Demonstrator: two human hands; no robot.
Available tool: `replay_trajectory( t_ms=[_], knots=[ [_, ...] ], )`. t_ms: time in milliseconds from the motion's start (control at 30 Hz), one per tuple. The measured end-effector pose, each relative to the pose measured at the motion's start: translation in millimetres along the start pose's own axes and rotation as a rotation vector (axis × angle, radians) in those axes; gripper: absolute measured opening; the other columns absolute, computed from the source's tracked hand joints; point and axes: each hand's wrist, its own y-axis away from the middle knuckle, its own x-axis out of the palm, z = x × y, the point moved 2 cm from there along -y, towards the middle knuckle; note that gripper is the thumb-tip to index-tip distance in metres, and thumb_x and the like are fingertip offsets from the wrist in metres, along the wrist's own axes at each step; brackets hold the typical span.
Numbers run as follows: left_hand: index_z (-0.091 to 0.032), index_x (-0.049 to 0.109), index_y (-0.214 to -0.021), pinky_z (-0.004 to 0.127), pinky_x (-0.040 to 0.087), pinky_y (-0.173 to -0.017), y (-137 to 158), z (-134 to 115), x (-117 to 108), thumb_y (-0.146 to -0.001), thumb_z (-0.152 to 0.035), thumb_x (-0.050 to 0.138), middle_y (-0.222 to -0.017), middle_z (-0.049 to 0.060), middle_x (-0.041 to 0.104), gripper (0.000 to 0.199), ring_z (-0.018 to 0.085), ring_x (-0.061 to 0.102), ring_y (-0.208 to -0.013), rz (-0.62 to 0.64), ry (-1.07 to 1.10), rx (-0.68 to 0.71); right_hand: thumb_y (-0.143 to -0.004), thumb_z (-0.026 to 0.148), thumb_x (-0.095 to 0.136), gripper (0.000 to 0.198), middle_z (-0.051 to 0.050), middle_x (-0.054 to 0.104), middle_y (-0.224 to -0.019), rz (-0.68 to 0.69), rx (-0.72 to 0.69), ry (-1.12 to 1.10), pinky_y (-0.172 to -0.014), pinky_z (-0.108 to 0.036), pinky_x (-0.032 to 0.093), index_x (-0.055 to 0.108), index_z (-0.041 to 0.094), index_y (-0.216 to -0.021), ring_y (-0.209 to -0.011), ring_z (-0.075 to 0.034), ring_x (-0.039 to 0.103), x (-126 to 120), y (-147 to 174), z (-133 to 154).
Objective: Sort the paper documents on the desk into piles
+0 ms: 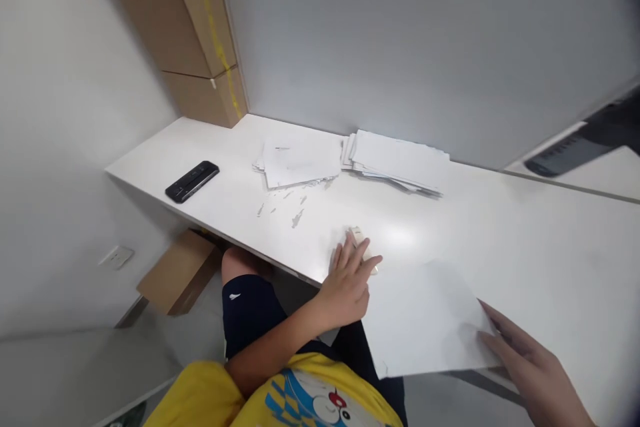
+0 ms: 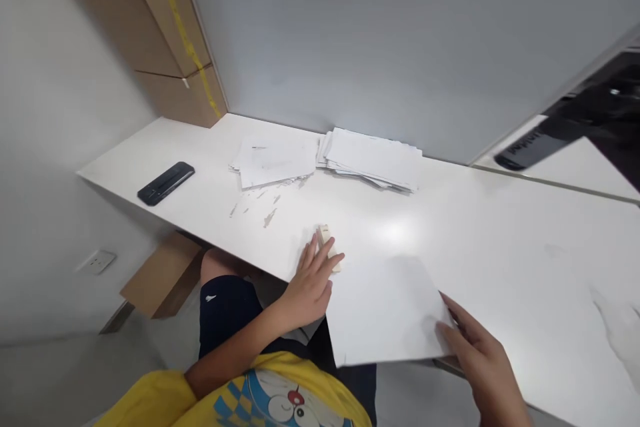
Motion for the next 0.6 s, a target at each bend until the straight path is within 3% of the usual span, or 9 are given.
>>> replay_trajectory(
  t_ms=[100,200,300,433,533,600],
  knots=[
    [-0.018,0.037,-0.149,0.054,0.023,-0.127,0,4,11,-0.092,-0.013,0.04,-0.166,0.011,0.027,0.057,0.028,0.006,-0.157,-0.046,-0.015,0.015,-0.059,0.043,0.074,0.07,-0.006,0.075,-0.113,-0.047,0.155,-0.093,-0.079,-0.035,0.062,0.071,0.023,-0.126,-0.112,-0.035,0.068,0,-8,-1],
    [-0.018,0.041,-0.148,0.048,0.035,-0.124,-4,7,17,-0.097,-0.019,0.04,-0.16,0.011,0.04,0.051,0.025,0.02,-0.155,-0.11,-0.046,0.048,-0.056,0.044,0.076,0.072,-0.007,0.073,-0.119,-0.063,0.212,-0.138,-0.087,-0.035,0.06,0.07,0.026,-0.126,-0.129,-0.036,0.057,0,-10,-6],
    [-0.017,0.047,-0.145,0.047,0.041,-0.12,-6,11,25,-0.101,-0.024,0.04,-0.155,0.011,0.048,0.045,0.026,0.026,-0.153,-0.183,-0.132,0.101,-0.057,0.047,0.077,0.069,-0.006,0.073,-0.118,-0.059,0.232,-0.158,-0.087,-0.036,0.06,0.07,0.031,-0.124,-0.128,-0.036,0.059,0,-5,-5],
    [-0.012,0.052,-0.141,0.044,0.044,-0.118,-3,15,41,-0.102,-0.014,0.035,-0.152,0.012,0.051,0.043,0.026,0.031,-0.151,-0.251,-0.331,0.118,-0.054,0.047,0.077,0.065,-0.006,0.073,-0.119,-0.07,0.257,-0.158,-0.096,-0.037,0.055,0.072,0.033,-0.117,-0.129,-0.037,0.058,3,-3,1],
    [-0.012,0.053,-0.141,0.042,0.045,-0.116,-2,13,42,-0.1,-0.011,0.037,-0.153,0.012,0.05,0.044,0.028,0.035,-0.149,-0.219,-0.421,0.118,-0.053,0.045,0.074,0.065,-0.008,0.073,-0.119,-0.091,0.255,-0.134,-0.101,-0.038,0.052,0.073,0.03,-0.116,-0.128,-0.039,0.058,7,-9,5],
    [-0.013,0.055,-0.14,0.042,0.046,-0.114,-4,10,31,-0.101,-0.015,0.039,-0.151,0.011,0.052,0.042,0.028,0.037,-0.148,-0.174,-0.426,0.137,-0.054,0.045,0.071,0.06,-0.009,0.074,-0.116,-0.121,0.178,-0.072,-0.098,-0.04,0.053,0.074,0.029,-0.113,-0.117,-0.039,0.065,7,-16,12]
  ],
)
